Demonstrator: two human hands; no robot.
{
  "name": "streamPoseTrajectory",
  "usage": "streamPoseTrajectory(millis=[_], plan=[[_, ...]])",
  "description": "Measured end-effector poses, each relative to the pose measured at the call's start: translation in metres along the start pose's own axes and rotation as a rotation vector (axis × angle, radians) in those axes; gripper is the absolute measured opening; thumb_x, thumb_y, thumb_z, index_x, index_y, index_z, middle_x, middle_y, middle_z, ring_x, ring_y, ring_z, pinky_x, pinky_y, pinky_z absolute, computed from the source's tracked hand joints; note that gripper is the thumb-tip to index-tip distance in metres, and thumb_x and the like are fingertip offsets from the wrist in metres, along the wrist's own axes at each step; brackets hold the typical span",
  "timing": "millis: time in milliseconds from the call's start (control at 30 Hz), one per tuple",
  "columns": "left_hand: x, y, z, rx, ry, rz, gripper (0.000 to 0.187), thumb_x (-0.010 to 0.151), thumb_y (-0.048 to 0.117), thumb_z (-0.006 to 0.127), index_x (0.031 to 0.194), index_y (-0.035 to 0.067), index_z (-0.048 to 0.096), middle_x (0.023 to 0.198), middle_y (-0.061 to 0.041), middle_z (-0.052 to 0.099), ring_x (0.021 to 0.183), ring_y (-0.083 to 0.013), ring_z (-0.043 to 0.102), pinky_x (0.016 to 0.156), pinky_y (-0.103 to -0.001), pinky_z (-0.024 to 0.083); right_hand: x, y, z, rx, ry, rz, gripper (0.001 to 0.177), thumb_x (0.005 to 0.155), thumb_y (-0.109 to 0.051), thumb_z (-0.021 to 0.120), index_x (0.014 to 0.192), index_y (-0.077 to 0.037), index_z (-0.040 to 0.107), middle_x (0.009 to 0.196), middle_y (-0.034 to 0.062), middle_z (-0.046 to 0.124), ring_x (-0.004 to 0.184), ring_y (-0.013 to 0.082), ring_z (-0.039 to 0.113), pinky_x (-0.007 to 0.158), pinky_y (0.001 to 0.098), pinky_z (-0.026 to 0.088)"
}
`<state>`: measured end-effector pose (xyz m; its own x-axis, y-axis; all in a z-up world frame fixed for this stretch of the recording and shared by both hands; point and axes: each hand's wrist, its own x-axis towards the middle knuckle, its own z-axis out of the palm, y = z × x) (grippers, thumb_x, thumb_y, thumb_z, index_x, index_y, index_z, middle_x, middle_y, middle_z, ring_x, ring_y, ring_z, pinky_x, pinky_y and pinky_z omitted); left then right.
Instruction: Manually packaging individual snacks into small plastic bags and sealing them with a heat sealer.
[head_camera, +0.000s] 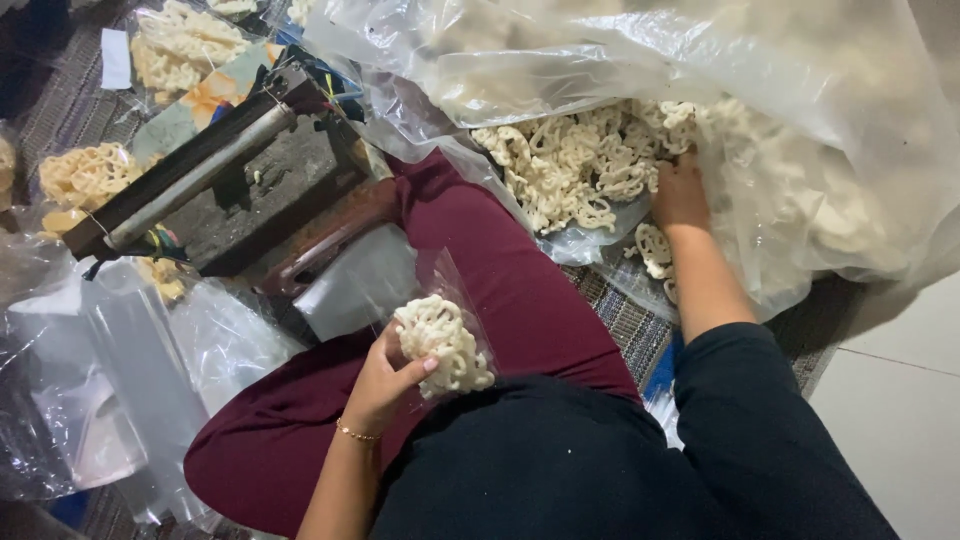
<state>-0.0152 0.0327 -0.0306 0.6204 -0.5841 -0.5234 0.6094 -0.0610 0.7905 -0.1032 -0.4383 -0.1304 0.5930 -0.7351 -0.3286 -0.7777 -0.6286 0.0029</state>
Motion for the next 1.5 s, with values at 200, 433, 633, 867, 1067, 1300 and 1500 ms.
streamPoseTrajectory(millis=[200, 433, 633, 867, 1067, 1300, 1500], plan=[[0.001, 0.015, 0.004, 0.008, 0.06, 0.019, 0.075, 0.067, 0.003, 0.087, 0.136, -0.001, 0.058, 0.114, -0.016, 0.069, 0.1, -0.0256, 0.064, 0.082, -0.045, 0.058, 0.045, 0.057, 0.107, -0.157, -0.403, -0.16, 0.059, 0.1, -0.027, 0.062, 0.152, -0.002, 0.053, 0.16, 0.0226, 0.047, 0.141, 0.0443, 0.05, 0.106, 0.0683, 0.044], [0.001, 0.031, 0.01, 0.044, 0.038, 0.062, 0.078, 0.067, 0.007, 0.088, 0.138, -0.001, 0.056, 0.114, -0.021, 0.071, 0.1, -0.0261, 0.062, 0.085, -0.048, 0.057, 0.016, 0.013, 0.044, 0.017, -0.309, 0.16, 0.049, 0.1, -0.032, 0.057, 0.145, -0.014, 0.062, 0.136, 0.0202, 0.066, 0.127, 0.0434, 0.06, 0.098, 0.0647, 0.047], [-0.001, 0.056, 0.016, 0.552, 0.181, 0.337, 0.064, 0.073, 0.006, 0.085, 0.133, 0.005, 0.063, 0.114, -0.022, 0.073, 0.108, -0.0299, 0.067, 0.09, -0.049, 0.055, -0.008, 0.013, -0.003, 0.904, -0.133, 0.02, 0.046, 0.095, -0.037, 0.076, 0.13, -0.007, 0.069, 0.089, 0.012, 0.07, 0.079, 0.0219, 0.066, 0.072, 0.0428, 0.054], [0.016, 0.054, 0.032, 1.134, 0.228, 0.647, 0.058, 0.079, 0.027, 0.085, 0.133, 0.023, 0.065, 0.117, -0.002, 0.075, 0.106, -0.0285, 0.071, 0.091, -0.041, 0.056, -0.135, -0.107, -0.136, 1.616, -0.168, -0.711, 0.025, 0.09, 0.004, 0.068, 0.113, -0.005, 0.063, 0.11, 0.0167, 0.068, 0.104, 0.0279, 0.07, 0.096, 0.0456, 0.055], [0.01, 0.064, 0.035, 0.941, 0.095, 0.577, 0.066, 0.075, 0.02, 0.086, 0.136, 0.021, 0.06, 0.125, -0.003, 0.073, 0.113, -0.0325, 0.069, 0.095, -0.043, 0.056, -0.171, -0.15, -0.18, 0.661, 0.094, -1.22, 0.039, 0.096, -0.023, 0.066, 0.135, -0.018, 0.064, 0.125, 0.0062, 0.071, 0.134, 0.0317, 0.056, 0.115, 0.0704, 0.017], [0.005, 0.054, 0.026, 0.468, -0.155, 0.427, 0.053, 0.075, 0.015, 0.084, 0.124, 0.012, 0.064, 0.116, -0.014, 0.074, 0.112, -0.0221, 0.068, 0.091, -0.041, 0.057, -0.175, -0.147, -0.179, 0.487, 0.134, -1.341, 0.033, 0.092, -0.041, 0.073, 0.116, -0.02, 0.071, 0.116, 0.0014, 0.072, 0.131, 0.0289, 0.057, 0.119, 0.0657, 0.005], [0.008, 0.038, 0.037, 0.304, -0.21, 0.358, 0.051, 0.081, 0.018, 0.086, 0.128, 0.007, 0.068, 0.117, -0.011, 0.075, 0.108, -0.0162, 0.066, 0.09, -0.038, 0.057, -0.18, -0.154, -0.17, 0.44, 0.118, -1.362, 0.004, 0.091, -0.025, 0.076, 0.093, -0.023, 0.073, 0.092, -0.0067, 0.075, 0.116, 0.0211, 0.066, 0.112, 0.0752, 0.017]])
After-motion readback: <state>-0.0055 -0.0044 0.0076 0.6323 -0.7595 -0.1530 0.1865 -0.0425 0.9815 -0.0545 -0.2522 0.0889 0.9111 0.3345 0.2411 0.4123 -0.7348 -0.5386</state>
